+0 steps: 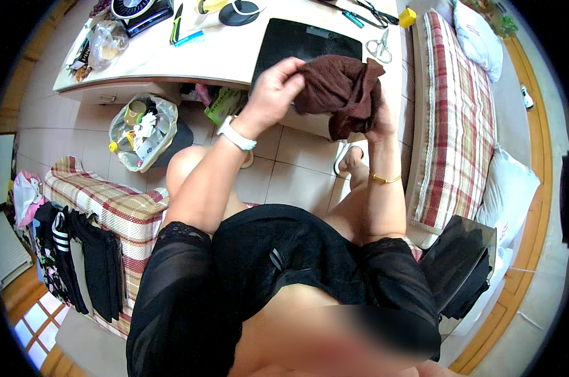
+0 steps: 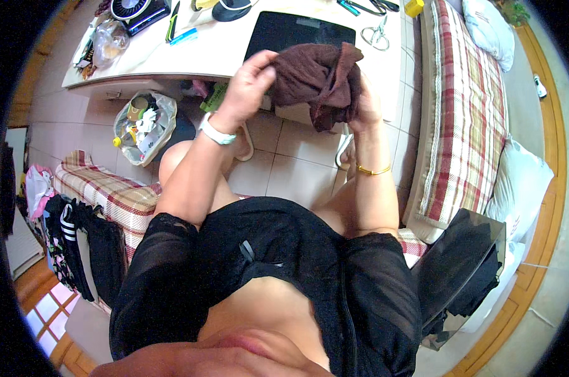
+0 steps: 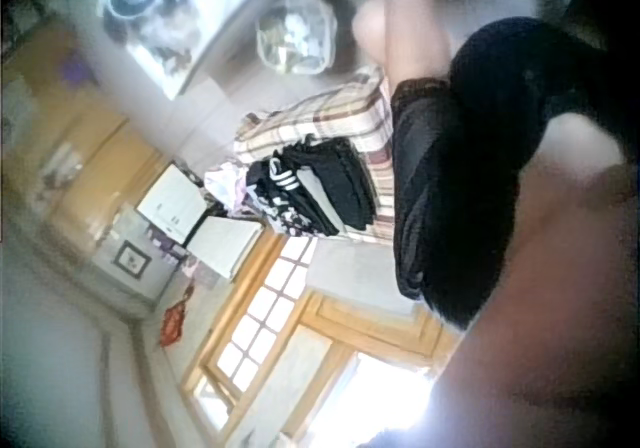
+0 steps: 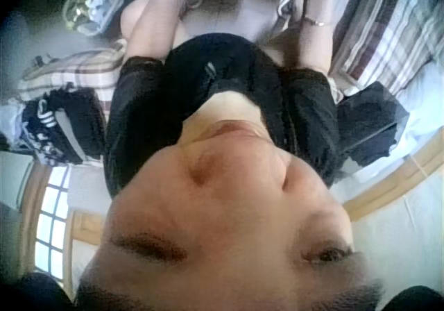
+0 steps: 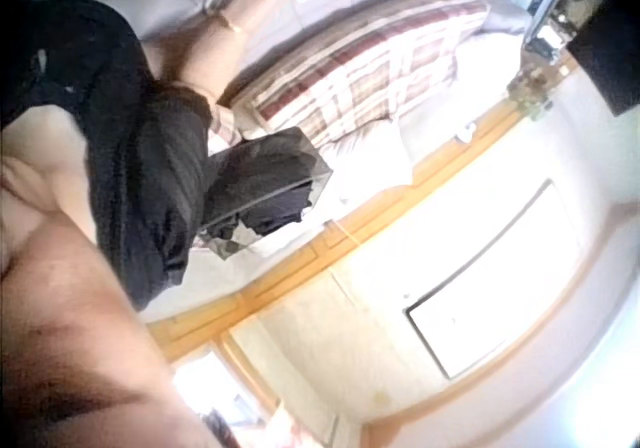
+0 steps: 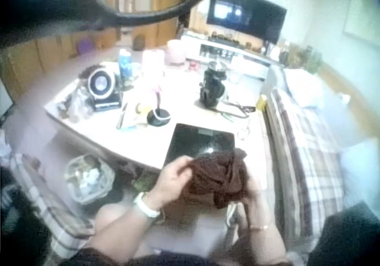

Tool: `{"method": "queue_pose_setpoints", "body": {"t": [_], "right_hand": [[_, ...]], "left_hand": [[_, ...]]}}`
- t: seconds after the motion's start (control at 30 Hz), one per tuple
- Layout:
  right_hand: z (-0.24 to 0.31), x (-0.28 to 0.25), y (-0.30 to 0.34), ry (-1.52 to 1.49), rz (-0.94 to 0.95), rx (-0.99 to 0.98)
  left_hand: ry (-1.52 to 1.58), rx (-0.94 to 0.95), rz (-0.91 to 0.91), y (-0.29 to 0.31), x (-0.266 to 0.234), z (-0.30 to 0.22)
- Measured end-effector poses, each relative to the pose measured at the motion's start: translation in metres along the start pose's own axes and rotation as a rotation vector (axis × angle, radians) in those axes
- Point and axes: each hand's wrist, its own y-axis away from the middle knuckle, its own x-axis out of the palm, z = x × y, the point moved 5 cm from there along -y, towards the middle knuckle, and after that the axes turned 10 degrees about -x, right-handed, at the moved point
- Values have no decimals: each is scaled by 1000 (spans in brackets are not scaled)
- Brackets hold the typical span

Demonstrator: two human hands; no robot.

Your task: The person cleans a black digital scale using a white tissue and a brown cloth. They wipe the top surface, the bottom, and the sides of the scale, flipping it over to ensure all areas are cleaned. The scale is placed on a white table in a cluttered room.

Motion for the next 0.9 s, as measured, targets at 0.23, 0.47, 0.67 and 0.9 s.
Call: {"method": "queue_pose_setpoints", "body": {"t": [0.23, 0.47, 0.67, 0.9], "right_hand": [[8, -21, 5, 116, 174, 77], [39, -34, 2, 312, 20, -260], [45, -40, 6, 202, -210, -200], [27, 70, 50, 1205, 666, -667]], "left_hand": [[394, -99, -57, 18, -28, -9], [509, -116, -114, 19, -36, -11], [-102, -86, -227, 24, -36, 2], [914, -590, 70, 48, 30, 39]]}}
